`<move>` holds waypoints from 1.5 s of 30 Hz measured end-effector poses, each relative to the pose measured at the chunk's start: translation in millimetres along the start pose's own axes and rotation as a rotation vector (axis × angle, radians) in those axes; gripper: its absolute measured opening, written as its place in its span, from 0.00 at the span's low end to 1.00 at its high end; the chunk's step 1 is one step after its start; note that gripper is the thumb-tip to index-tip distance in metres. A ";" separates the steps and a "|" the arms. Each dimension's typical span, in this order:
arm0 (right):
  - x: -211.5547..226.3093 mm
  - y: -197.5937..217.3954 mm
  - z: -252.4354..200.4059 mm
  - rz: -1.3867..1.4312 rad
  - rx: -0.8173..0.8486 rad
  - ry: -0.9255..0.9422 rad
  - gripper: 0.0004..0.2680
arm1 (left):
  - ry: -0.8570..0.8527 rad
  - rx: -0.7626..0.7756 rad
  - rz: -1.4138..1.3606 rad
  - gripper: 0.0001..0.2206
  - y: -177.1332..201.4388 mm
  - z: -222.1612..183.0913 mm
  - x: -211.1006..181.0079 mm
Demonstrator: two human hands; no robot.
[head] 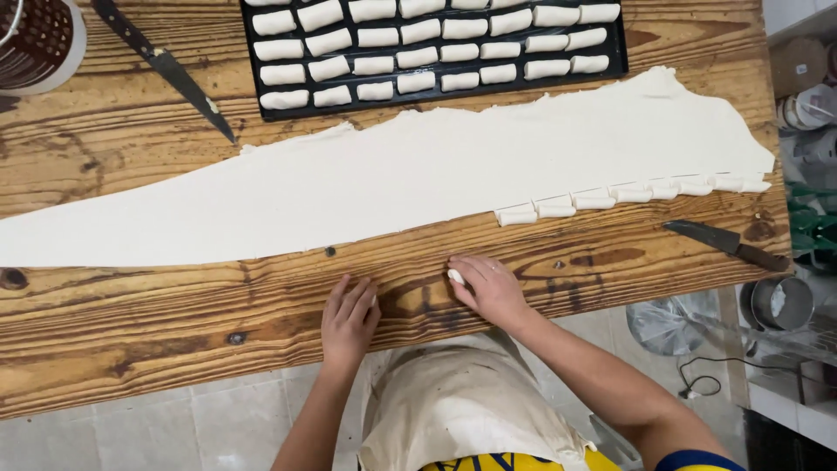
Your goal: Arranging small dough pieces on a baking tray and using a dough sheeter machine to flatten dough.
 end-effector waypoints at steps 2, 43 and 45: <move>7.0 13.0 -11.9 -0.084 0.022 0.038 0.14 | -0.003 0.047 0.063 0.15 -3.1 -15.7 -3.9; -382.1 213.8 368.2 0.649 0.023 -0.564 0.13 | -0.031 0.318 -0.680 0.14 -248.0 695.8 -70.4; -424.3 192.1 390.6 0.667 -0.081 -0.290 0.11 | -0.005 0.342 -0.673 0.13 -266.7 717.5 -72.4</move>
Point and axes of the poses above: each hand's wrist, its own z-axis towards the middle knuckle, its own y-axis out of the back of the hand, x = y × z, the point moved 1 cm from there along z, towards the middle knuckle, and after that the axes turned 10 degrees about -y, right-handed, at the moved point
